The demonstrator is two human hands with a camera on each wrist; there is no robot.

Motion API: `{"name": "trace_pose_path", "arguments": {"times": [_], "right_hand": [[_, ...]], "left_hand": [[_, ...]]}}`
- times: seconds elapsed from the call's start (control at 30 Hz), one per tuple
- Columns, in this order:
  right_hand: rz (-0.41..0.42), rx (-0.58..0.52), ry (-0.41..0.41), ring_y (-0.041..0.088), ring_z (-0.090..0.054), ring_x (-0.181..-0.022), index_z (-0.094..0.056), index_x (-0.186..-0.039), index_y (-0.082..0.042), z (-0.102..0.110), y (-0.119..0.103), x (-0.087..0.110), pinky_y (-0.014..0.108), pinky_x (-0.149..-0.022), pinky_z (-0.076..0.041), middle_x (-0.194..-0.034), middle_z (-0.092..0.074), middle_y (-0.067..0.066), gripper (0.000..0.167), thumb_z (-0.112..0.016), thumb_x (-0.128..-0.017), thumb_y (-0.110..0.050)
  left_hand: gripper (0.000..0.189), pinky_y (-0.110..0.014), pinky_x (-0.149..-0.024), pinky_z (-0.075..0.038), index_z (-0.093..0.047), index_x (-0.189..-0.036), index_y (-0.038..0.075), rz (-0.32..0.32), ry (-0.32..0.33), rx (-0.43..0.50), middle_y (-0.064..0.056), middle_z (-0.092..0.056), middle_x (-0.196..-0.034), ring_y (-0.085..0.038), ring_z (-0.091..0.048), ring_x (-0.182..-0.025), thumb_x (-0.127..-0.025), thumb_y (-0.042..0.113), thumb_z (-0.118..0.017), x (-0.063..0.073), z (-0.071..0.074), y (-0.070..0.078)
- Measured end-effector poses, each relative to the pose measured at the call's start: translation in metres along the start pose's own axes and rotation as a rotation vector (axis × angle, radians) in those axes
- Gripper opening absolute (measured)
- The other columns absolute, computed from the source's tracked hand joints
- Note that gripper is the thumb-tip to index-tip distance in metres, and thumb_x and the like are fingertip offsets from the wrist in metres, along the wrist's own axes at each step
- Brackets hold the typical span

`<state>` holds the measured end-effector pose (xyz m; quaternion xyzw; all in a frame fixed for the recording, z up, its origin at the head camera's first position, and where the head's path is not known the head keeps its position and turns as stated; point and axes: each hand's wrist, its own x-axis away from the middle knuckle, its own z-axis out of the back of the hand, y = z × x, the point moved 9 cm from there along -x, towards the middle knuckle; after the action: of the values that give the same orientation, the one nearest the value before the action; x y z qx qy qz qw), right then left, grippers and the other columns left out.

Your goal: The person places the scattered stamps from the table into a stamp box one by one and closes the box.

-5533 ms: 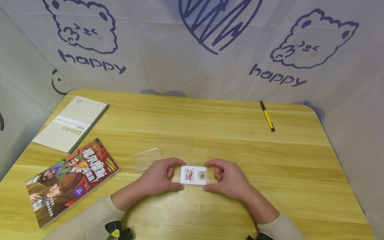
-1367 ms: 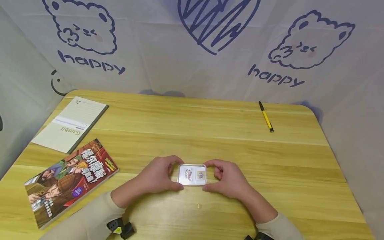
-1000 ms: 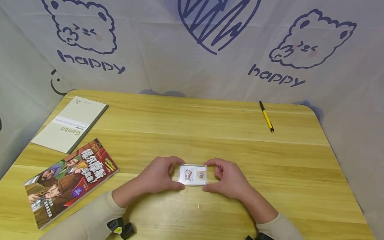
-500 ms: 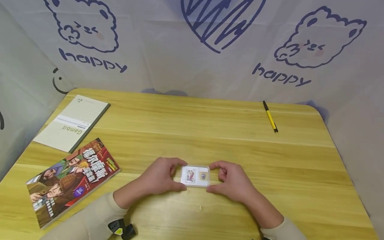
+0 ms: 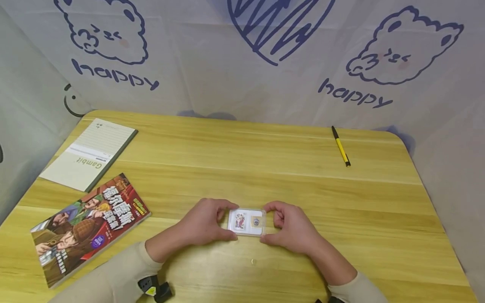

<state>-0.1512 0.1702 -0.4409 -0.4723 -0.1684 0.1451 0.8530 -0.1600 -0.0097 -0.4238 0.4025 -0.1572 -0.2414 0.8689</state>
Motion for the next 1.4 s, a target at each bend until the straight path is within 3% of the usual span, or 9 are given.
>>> {"name": "trace_pose_path", "arguments": {"times": [0.43, 0.77, 1.4], "right_hand": [[0.045, 0.014, 0.07, 0.007, -0.035, -0.056, -0.068, -0.119, -0.017, 0.0025, -0.0026, 0.0019, 0.03, -0.07, -0.043, -0.06, -0.034, -0.009, 0.063, -0.096, -0.063, -0.021], [0.001, 0.08, 0.078, 0.007, -0.034, -0.054, -0.069, -0.118, -0.015, 0.007, 0.0015, 0.0019, 0.031, -0.071, -0.043, -0.058, -0.033, -0.009, 0.064, -0.097, -0.062, -0.026], [0.05, 0.039, 0.082, 0.006, -0.035, -0.055, -0.07, -0.117, -0.016, 0.0057, -0.002, 0.0036, 0.03, -0.071, -0.044, -0.059, -0.034, -0.01, 0.06, -0.096, -0.064, -0.023]], "left_hand": [[0.069, -0.024, -0.046, -0.033, -0.067, -0.124, 0.001, 0.029, 0.024, 0.021, 0.003, -0.048, -0.059, -0.006, -0.038, -0.051, -0.064, 0.023, -0.094, 0.0037, 0.0051, -0.0049], [0.066, -0.024, -0.047, -0.031, -0.067, -0.122, -0.001, 0.0, 0.026, 0.028, 0.004, -0.045, -0.059, -0.007, -0.036, -0.051, -0.066, 0.021, -0.094, 0.0018, 0.0032, -0.0026], [0.064, -0.024, -0.045, -0.033, -0.067, -0.122, -0.001, 0.004, 0.038, -0.048, 0.005, -0.049, -0.062, -0.007, -0.039, -0.052, -0.068, 0.022, -0.092, 0.0055, 0.0008, -0.002]]}}
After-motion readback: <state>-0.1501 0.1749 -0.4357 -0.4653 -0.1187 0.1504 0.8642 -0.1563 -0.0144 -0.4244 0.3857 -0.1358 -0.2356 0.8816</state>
